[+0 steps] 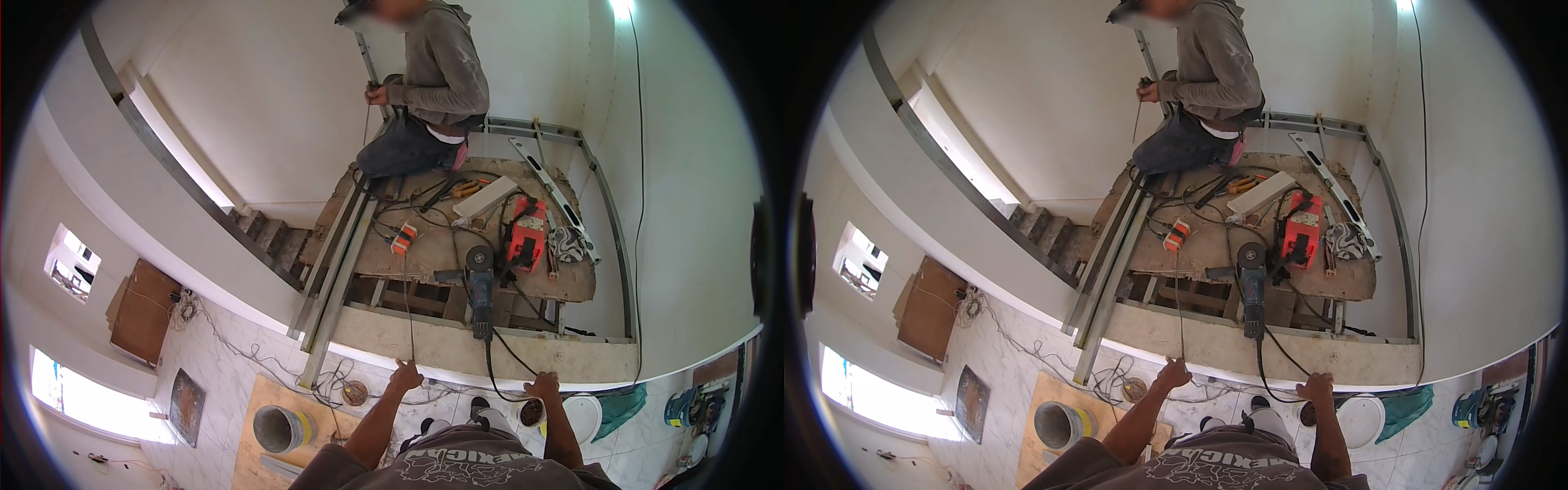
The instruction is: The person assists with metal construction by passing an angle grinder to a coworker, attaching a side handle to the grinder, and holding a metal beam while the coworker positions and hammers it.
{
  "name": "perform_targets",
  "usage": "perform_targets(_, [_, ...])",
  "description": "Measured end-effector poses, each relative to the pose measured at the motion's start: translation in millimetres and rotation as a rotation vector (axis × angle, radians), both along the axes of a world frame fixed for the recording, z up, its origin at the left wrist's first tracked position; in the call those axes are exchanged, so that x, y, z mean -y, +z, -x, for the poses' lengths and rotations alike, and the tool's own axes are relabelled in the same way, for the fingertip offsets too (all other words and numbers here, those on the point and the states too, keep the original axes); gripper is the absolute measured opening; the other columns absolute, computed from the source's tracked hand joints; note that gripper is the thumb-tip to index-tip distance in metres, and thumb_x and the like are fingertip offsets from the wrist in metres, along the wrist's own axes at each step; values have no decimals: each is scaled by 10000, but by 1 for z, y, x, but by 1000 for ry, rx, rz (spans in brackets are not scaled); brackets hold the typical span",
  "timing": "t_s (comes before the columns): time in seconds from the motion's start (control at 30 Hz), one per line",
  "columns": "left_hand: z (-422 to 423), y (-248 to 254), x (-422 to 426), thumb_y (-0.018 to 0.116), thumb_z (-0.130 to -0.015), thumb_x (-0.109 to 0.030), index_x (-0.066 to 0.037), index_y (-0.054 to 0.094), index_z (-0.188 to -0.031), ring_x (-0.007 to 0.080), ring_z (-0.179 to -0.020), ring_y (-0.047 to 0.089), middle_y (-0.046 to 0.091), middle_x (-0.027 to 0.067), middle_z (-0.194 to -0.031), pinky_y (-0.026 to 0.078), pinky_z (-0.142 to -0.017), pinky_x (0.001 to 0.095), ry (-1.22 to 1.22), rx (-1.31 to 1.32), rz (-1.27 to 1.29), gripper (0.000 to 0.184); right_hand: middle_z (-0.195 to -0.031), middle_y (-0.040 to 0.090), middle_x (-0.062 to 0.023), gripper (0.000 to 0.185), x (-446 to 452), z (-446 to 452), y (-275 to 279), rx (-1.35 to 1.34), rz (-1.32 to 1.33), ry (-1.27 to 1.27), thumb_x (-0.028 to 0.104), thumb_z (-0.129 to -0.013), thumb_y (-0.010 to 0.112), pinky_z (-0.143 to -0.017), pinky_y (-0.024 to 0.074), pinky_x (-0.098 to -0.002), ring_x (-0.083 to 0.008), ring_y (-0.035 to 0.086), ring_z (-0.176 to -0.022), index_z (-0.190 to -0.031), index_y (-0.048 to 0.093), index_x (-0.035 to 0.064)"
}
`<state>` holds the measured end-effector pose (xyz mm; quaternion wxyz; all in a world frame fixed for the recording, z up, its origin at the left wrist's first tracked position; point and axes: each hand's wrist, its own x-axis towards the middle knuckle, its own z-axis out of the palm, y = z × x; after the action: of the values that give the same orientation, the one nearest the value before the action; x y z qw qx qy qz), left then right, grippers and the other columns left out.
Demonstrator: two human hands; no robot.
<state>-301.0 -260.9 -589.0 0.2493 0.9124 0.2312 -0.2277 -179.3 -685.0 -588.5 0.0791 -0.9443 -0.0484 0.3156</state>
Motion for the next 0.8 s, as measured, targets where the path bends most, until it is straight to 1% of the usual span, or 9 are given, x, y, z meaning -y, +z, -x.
perform_targets(0.03, [2,1,2,699,-763,-367,62,480,-1178,538,-1057,575,546,439,-1097,436,-995,550,17,47,-33,635,-1302,364,-485,853,0,0,0,0,1,-5,520,-730,698,-1038,388,-555,-604,349,-1266,-1234,514,-144])
perform_targets(0.2, [1,-4,0,698,-761,-366,58,489,-1170,542,-1065,570,522,463,-1116,450,-974,557,12,47,-16,624,-1294,377,-475,836,1,0,-5,-4,8,-11,513,-723,708,-1025,404,-550,-591,370,-1257,-1215,531,-140])
perform_targets(0.3, [1,-16,-4,698,-762,-365,59,489,-1177,544,-1067,569,517,466,-1124,453,-973,553,4,53,-13,630,-1300,366,-479,836,-1,1,-1,0,8,-25,511,-722,711,-1022,409,-548,-591,374,-1254,-1214,531,-140])
perform_targets(0.43, [2,-8,-1,694,-763,-368,62,486,-1189,541,-1062,572,520,463,-1122,454,-974,547,7,59,-18,640,-1305,349,-493,836,0,2,-2,22,4,-24,510,-722,712,-1019,409,-555,-601,368,-1253,-1212,530,-143])
perform_targets(0.53, [1,0,-1,690,-765,-374,63,478,-1203,539,-1074,567,496,474,-1152,456,-971,545,2,47,-6,654,-1304,345,-499,832,0,2,-1,17,-5,-21,505,-725,712,-1021,403,-563,-610,362,-1252,-1208,529,-148])
perform_targets(0.63, [-4,12,-1,633,-802,-342,76,354,-1396,527,-1200,499,259,508,-1364,443,-1003,522,-4,-94,63,778,-1299,348,-499,832,0,2,1,17,-15,-11,503,-726,713,-1021,401,-567,-615,360,-1250,-1207,528,-151])
perform_targets(0.8, [-5,17,-1,633,-801,-342,76,361,-1389,530,-1202,495,254,512,-1361,443,-1004,520,-7,-106,65,772,-1290,352,-500,835,2,2,-7,24,-18,-11,502,-724,716,-1022,399,-570,-616,358,-1249,-1207,526,-153])
